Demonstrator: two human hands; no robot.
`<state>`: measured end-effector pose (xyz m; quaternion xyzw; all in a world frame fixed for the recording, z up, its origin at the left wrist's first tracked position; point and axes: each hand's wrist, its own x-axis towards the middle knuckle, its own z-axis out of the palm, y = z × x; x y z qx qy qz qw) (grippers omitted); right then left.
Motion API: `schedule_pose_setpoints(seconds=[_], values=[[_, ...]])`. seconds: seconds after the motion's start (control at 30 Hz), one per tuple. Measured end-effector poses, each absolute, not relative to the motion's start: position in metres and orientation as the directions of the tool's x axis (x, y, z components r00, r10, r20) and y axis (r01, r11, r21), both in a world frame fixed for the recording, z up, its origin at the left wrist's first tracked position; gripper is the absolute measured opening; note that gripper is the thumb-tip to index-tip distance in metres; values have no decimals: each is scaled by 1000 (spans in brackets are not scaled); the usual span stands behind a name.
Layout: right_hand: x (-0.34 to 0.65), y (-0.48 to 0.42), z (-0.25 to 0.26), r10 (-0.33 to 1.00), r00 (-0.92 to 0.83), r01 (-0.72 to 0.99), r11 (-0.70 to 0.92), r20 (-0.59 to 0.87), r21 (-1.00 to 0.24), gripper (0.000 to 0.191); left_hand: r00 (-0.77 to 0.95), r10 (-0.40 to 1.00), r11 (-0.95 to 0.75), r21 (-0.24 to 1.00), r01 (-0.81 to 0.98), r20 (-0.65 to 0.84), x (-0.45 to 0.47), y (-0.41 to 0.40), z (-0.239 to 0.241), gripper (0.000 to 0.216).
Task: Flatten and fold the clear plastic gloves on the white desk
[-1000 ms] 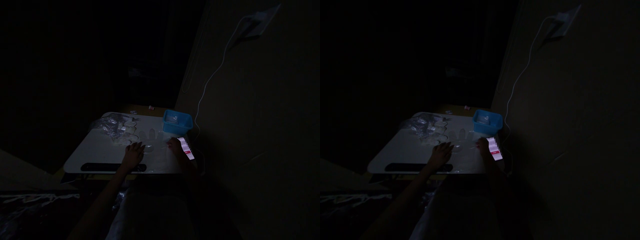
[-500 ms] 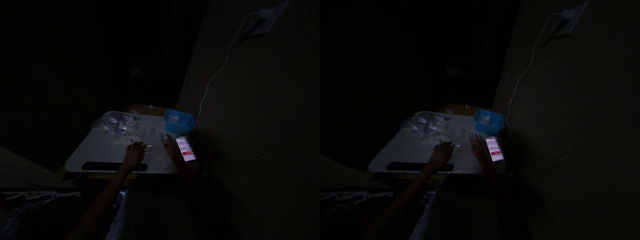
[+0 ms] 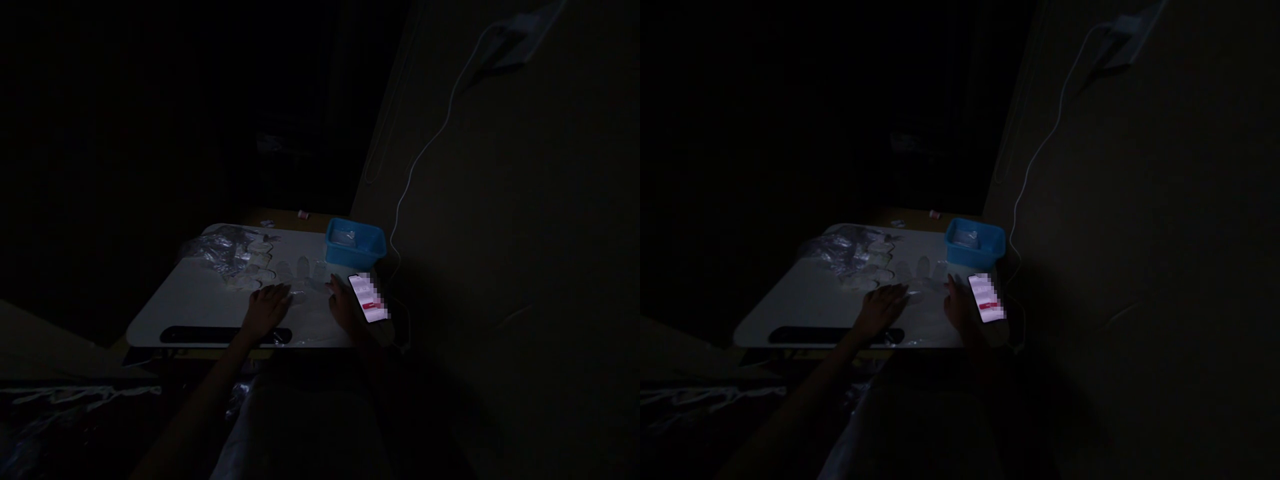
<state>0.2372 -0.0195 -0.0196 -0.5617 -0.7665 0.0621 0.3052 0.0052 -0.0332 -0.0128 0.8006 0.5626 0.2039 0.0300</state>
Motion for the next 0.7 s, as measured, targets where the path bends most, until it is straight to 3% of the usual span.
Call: schedule_pose_setpoints(seconds=[0.17, 0.27, 0.43, 0.7], values=[[233, -21, -18, 895, -247, 862, 378, 370, -337, 61, 266, 908, -391, 423, 818, 324, -3, -26, -11, 45], [232, -20, -17, 905, -237, 877, 356, 354, -323, 60, 291, 903, -397, 355, 846, 316, 8, -25, -6, 44], [232, -21, -14, 916, -241, 894, 339, 321, -295, 60, 507, 830, -547, 158, 822, 232, 66, -31, 7, 46], [233, -19, -13, 930, -222, 898, 312, 292, -310, 60, 442, 894, -449, 143, 882, 75, 103, -20, 1, 51]])
